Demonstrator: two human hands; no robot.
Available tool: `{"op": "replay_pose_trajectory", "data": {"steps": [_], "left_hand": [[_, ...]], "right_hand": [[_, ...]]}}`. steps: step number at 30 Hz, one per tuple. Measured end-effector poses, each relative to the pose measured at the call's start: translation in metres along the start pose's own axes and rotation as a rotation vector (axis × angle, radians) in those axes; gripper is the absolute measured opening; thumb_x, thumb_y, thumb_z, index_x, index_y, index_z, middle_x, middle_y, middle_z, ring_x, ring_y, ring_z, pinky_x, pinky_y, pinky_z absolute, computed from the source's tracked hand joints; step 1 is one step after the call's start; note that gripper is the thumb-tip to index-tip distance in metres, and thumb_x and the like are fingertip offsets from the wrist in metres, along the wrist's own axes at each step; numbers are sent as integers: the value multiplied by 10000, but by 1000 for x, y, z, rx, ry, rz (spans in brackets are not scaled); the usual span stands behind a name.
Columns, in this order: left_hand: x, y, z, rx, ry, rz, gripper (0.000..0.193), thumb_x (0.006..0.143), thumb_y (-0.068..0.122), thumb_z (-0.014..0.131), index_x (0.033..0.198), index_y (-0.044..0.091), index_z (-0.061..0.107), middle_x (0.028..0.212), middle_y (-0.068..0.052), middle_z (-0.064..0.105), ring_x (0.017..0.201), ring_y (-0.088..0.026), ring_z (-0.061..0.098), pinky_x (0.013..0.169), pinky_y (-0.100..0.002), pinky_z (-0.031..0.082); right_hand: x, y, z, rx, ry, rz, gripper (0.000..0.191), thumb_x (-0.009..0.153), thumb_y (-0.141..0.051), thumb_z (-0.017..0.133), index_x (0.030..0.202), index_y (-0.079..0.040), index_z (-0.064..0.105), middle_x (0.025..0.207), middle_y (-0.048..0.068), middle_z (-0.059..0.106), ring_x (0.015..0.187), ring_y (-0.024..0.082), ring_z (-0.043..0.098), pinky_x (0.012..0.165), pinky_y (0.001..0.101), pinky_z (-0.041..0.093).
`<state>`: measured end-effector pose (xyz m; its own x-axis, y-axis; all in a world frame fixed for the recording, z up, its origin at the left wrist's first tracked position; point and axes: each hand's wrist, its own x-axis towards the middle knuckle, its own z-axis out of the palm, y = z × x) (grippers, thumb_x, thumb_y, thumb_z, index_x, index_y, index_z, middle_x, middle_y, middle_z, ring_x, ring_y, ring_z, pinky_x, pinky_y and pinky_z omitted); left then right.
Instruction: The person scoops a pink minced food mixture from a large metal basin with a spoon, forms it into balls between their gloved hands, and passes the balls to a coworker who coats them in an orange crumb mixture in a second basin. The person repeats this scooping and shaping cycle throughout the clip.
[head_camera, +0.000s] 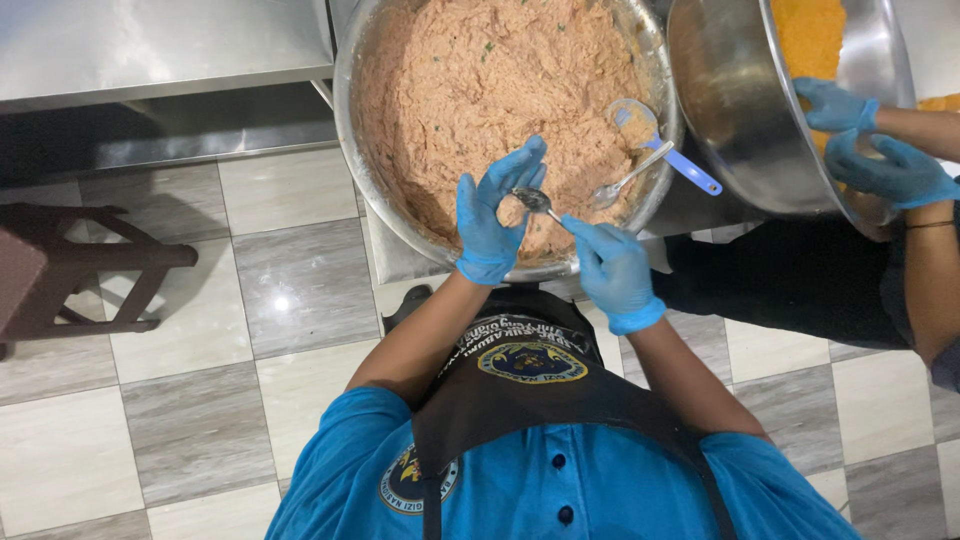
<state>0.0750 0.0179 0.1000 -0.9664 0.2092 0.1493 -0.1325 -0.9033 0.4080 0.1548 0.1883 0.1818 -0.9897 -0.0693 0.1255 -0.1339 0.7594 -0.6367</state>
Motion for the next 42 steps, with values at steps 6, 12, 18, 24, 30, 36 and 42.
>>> {"op": "replay_pose_trajectory", "data": {"steps": [6, 12, 18, 24, 30, 36, 42], "left_hand": [[4, -13, -11, -73, 87, 22, 808, 1081, 665, 321, 1455, -19, 534, 1623, -220, 437, 1553, -351, 374, 1320, -519, 276], [0, -10, -3, -293, 156, -126, 823, 1032, 693, 352, 1494, 30, 507, 1628, -202, 412, 1530, -363, 370, 1245, -580, 305], [-11, 0, 4, -498, 235, -212, 799, 1025, 706, 365, 1502, 80, 500, 1621, -196, 420, 1525, -398, 360, 1232, -647, 310], [-12, 3, 2, -623, -10, -194, 802, 1063, 723, 349, 1472, 66, 561, 1628, -220, 419, 1549, -424, 353, 1259, -659, 292], [-11, 6, 3, -478, -59, -185, 840, 1046, 731, 300, 1462, 57, 581, 1637, -224, 416, 1568, -415, 310, 1295, -626, 247], [-6, 4, 0, -250, 33, -111, 844, 1060, 709, 308, 1507, 22, 507, 1650, -224, 400, 1575, -406, 328, 1308, -588, 272], [5, -8, -11, -253, 237, -184, 870, 1014, 717, 337, 1505, 10, 469, 1629, -215, 402, 1527, -363, 376, 1241, -550, 338]], "right_hand": [[-10, 25, 30, 548, -159, 206, 304, 1013, -70, 616, 1297, -30, 715, 1077, 77, 744, 959, 126, 658, 852, 310, 514], [-4, 28, 17, 315, -1, 14, 314, 1002, -35, 592, 1295, -61, 701, 1079, 86, 716, 933, 218, 667, 838, 333, 521], [-13, 2, -1, -288, 144, -404, 432, 844, -31, 653, 1241, -166, 758, 1032, 43, 664, 905, 268, 612, 853, 426, 408], [-14, -7, -26, -433, 275, -610, 409, 833, -41, 699, 1196, -213, 774, 1016, -13, 646, 874, 222, 577, 850, 415, 385], [-5, -11, -34, -380, 261, -456, 359, 879, -39, 696, 1205, -168, 772, 1004, 23, 666, 849, 241, 595, 843, 415, 391], [-3, -3, -6, -102, 44, -178, 324, 935, -35, 644, 1227, -112, 763, 913, 90, 699, 814, 269, 659, 761, 398, 466], [-3, 28, 12, 462, -234, 215, 296, 990, -73, 619, 1265, -51, 728, 1030, 90, 741, 918, 149, 669, 846, 293, 526]]}}
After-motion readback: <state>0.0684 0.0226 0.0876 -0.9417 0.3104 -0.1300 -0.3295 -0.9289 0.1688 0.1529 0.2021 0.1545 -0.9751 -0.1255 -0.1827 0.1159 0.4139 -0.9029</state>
